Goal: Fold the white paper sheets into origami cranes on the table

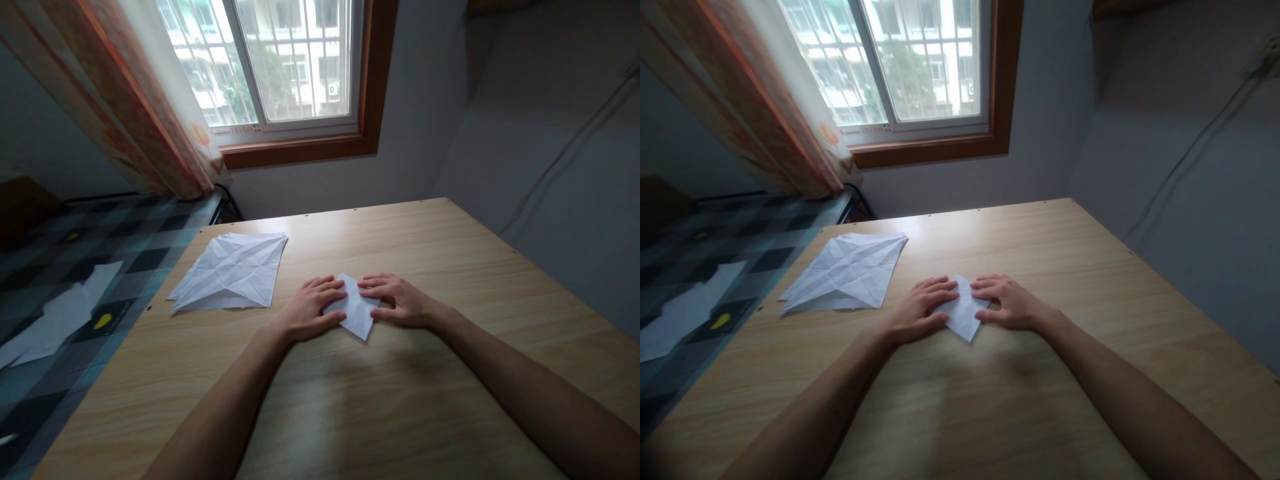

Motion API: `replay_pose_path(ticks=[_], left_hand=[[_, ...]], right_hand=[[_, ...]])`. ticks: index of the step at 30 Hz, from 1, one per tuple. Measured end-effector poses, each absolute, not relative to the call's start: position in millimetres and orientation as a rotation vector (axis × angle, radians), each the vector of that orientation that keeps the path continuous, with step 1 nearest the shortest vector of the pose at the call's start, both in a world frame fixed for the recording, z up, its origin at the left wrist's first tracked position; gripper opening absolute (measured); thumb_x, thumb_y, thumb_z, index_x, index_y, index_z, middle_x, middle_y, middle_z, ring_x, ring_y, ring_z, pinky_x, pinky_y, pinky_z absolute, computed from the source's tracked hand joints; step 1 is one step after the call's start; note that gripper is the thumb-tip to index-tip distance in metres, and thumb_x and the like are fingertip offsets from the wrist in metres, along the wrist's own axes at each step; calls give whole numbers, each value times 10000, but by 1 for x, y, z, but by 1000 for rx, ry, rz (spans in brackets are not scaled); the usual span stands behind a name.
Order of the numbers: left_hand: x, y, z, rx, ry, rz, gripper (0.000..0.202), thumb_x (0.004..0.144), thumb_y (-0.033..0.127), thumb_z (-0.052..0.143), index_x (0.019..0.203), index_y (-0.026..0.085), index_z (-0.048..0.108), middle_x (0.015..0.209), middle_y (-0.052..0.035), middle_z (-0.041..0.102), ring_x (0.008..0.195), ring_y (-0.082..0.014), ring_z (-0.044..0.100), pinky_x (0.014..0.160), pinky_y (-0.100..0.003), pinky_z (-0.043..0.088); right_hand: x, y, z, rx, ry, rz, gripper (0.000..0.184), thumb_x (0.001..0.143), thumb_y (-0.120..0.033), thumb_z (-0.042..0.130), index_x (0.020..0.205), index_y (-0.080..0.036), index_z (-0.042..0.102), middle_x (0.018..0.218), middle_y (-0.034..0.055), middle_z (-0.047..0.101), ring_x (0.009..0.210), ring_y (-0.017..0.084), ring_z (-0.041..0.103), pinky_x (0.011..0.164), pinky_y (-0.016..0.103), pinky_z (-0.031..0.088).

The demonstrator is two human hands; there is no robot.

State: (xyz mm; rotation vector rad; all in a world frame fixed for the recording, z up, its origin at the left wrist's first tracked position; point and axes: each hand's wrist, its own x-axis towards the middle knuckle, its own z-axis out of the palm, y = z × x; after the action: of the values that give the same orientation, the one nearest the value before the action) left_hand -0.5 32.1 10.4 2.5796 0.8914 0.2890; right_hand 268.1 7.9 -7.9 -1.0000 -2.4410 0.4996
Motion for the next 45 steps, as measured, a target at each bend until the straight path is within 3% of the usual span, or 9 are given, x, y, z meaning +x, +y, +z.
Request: replay_pose_path(ticks=[3,5,9,14,27,34,39,42,45], left_hand=[[4,31,7,2637,931,383,356,925,441,501,1163,229,658,1332,-84,606,1302,-284,480,1109,-482,354],[7,30,4,2708,976,389,422,878,480,574,1192,203,628,1309,-111,601,1290,-295,475,1103,-471,357],[10,28,0,2770,1051,236,662,883,533,534,1430,178,422,1504,-144,422,1428,-335,303,1162,-522,233],[11,29,-2,2757,1085,79,788,897,618,445,1528,186,251,1596,-127,246,1480,-352,173,1179,-557,120],[0,29,2,2753,1080,27,1095,710,830,517,1526,152,247,1590,-167,244,1475,-385,162,1176,-567,101],[-4,13,1,2783,1224,227,904,792,749,518,1426,113,423,1490,-213,417,1393,-389,342,1142,-557,224],[-2,7,13,2851,1171,381,598,842,647,559,1166,148,620,1263,-181,615,1244,-355,508,1063,-505,343],[-3,6,17,2884,978,416,315,921,469,539,984,185,662,1060,-115,701,1066,-274,628,964,-420,425],[-4,7,14,2873,844,473,181,933,265,500,953,201,669,1027,-73,719,1005,-214,654,913,-359,450]], right_hand=[[259,6,-8,-1124,-2395,386,481,896,-472,578,1217,-125,667,1305,177,628,1275,316,530,1080,515,404],[248,3,-12,-1205,-2372,237,633,889,-529,572,1331,-77,567,1401,222,533,1340,335,460,1115,529,362],[230,-1,-20,-1203,-2522,144,855,877,-624,523,1451,-5,384,1502,269,376,1426,345,331,1169,516,289],[232,-6,-22,-1263,-2611,115,893,902,-653,434,1485,10,302,1536,274,295,1451,352,270,1173,525,271],[268,-25,-23,-1352,-2542,52,799,887,-548,517,1470,-28,352,1521,245,360,1437,333,310,1164,530,279],[264,-30,-18,-1028,-2473,89,457,859,-175,502,1311,-137,559,1378,176,557,1316,291,482,1088,504,413],[256,-33,-18,-1073,-2415,156,270,892,-262,568,1127,-154,645,1244,167,653,1206,281,593,1007,463,498],[255,-33,-18,-1109,-2367,187,158,895,-260,569,1000,-176,652,1228,158,667,1177,270,620,984,446,515],[255,-32,-18,-1118,-2350,224,111,902,-235,539,942,-184,629,1213,150,675,1163,261,630,982,430,517]])
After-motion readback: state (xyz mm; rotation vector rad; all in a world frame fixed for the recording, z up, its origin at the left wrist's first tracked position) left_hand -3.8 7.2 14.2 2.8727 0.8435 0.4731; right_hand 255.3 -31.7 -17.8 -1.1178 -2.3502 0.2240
